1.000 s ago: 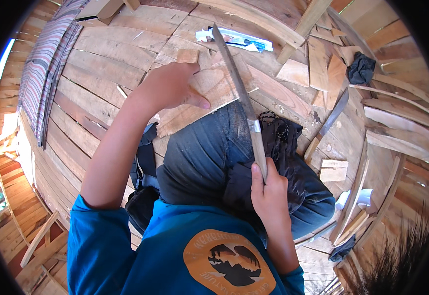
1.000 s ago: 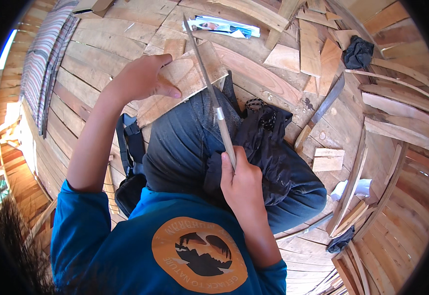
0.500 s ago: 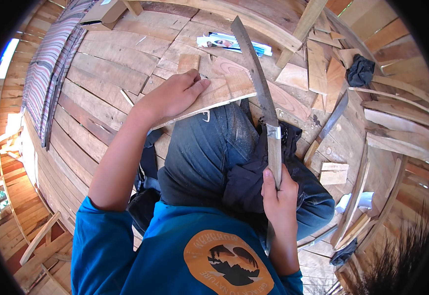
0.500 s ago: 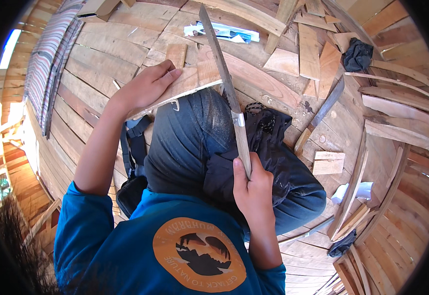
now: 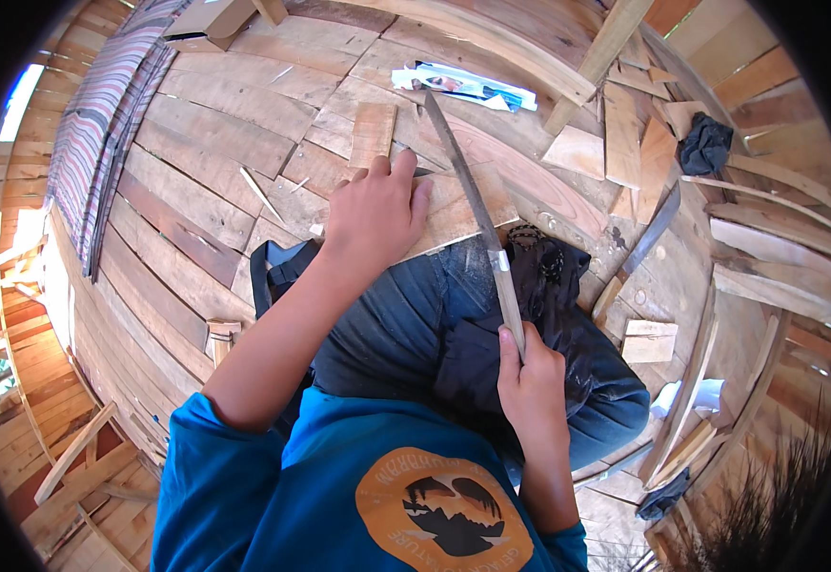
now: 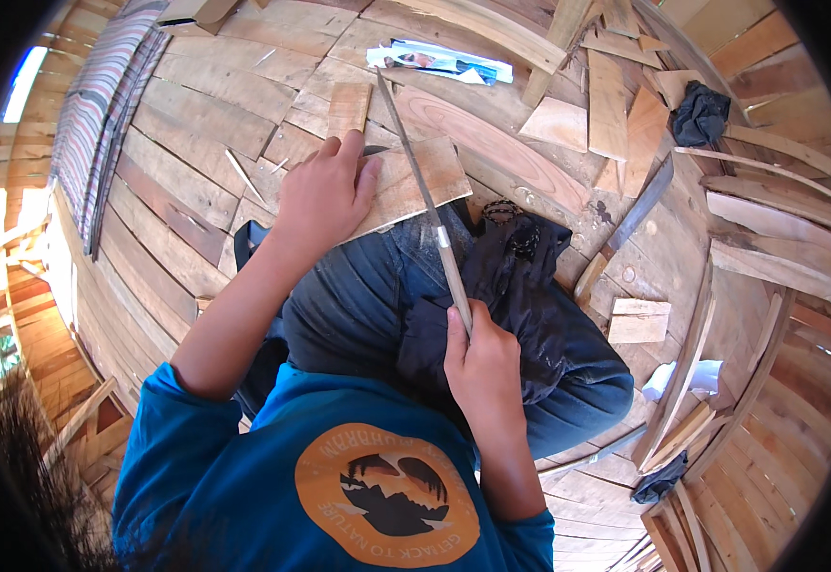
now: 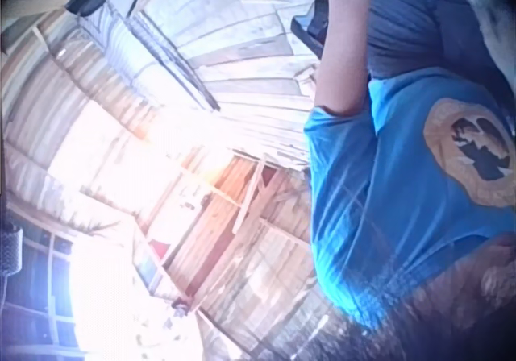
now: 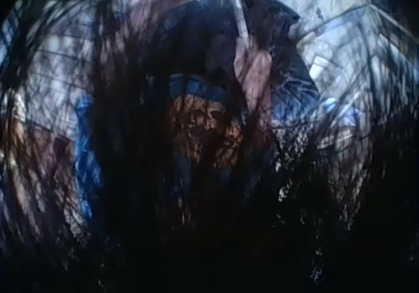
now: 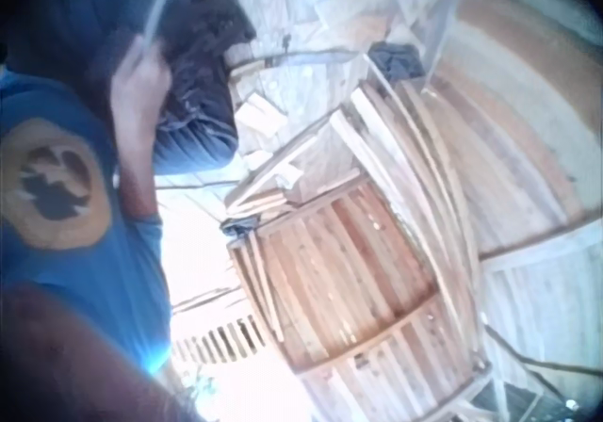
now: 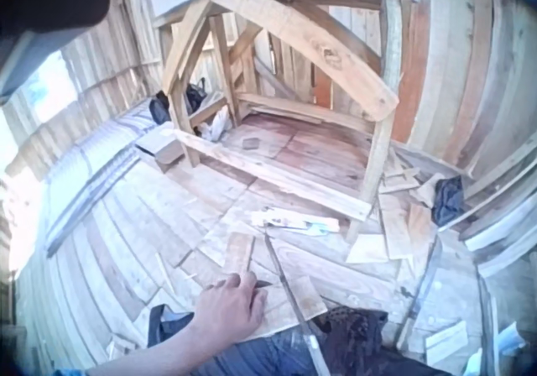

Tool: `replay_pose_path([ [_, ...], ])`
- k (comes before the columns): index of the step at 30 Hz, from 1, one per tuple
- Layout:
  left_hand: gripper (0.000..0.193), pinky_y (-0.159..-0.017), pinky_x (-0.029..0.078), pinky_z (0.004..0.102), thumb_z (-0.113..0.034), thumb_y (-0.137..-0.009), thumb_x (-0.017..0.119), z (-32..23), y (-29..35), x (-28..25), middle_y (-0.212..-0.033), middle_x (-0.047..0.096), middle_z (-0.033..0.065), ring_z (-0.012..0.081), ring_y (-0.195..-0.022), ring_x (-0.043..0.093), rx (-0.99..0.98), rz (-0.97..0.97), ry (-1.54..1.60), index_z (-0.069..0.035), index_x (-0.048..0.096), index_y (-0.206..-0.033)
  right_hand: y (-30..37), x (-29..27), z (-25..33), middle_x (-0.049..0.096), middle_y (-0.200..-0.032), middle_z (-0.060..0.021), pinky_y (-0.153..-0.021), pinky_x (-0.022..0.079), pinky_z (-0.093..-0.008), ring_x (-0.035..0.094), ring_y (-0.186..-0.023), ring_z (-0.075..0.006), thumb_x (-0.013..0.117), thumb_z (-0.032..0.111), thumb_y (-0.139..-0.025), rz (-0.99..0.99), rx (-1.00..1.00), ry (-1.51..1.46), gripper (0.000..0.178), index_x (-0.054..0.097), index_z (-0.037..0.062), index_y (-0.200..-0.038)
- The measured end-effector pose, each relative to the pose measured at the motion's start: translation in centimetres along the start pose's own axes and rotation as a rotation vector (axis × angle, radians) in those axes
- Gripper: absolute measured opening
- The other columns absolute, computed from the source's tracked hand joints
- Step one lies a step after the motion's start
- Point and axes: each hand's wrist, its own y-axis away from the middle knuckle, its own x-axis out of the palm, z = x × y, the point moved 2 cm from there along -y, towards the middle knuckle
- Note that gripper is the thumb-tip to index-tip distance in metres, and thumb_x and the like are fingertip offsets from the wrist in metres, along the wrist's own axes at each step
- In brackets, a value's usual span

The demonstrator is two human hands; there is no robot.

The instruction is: The person saws a piece of wood held in their hand, turns it over to check the cut, and then continues sawing the wood from different angles.

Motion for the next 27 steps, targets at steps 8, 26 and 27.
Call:
replay_pose_path([
  [8,0.026,-0.063,0.052,0.0477,-0.030,-0.096,0.049,-0.2,-0.2,0.6,-0.087,0.059,0.0181,0.0387,-0.075,0.065,0.007,-0.018,0.002,-0.004,0.051,-0.099,-0.4,-0.5,-1.3,0.058,-0.063,-0.0255,-0.052,0.046,-0.0474,0.061,-0.063,-0.0448,0.054,0.019,-0.098,0.053,0.014,0.077,0.021,0.058,-0.0014,-0.092],
  [26,0.029,-0.064,0.051,0.0446,-0.036,-0.097,0.050,-0.1,-0.6,2.0,-0.088,0.057,0.0133,0.0323,-0.086,0.062,0.107,-0.100,-0.037,-0.009,0.060,-0.098,-2.6,1.0,0.6,0.056,-0.061,-0.0235,-0.050,0.046,-0.0452,0.062,-0.059,-0.0421,0.053,0.018,-0.099,0.034,-0.014,0.110,0.020,0.057,-0.0009,-0.093],
  [27,0.029,-0.068,0.050,0.0448,-0.036,-0.097,0.050,0.1,-0.7,2.0,-0.088,0.057,0.0131,0.0317,-0.088,0.061,0.107,-0.096,-0.031,-0.009,0.060,-0.099,-2.8,1.0,0.9,0.056,-0.060,-0.0230,-0.050,0.046,-0.0445,0.062,-0.058,-0.0415,0.053,0.017,-0.099,0.023,-0.038,0.099,0.020,0.057,-0.0011,-0.093],
])
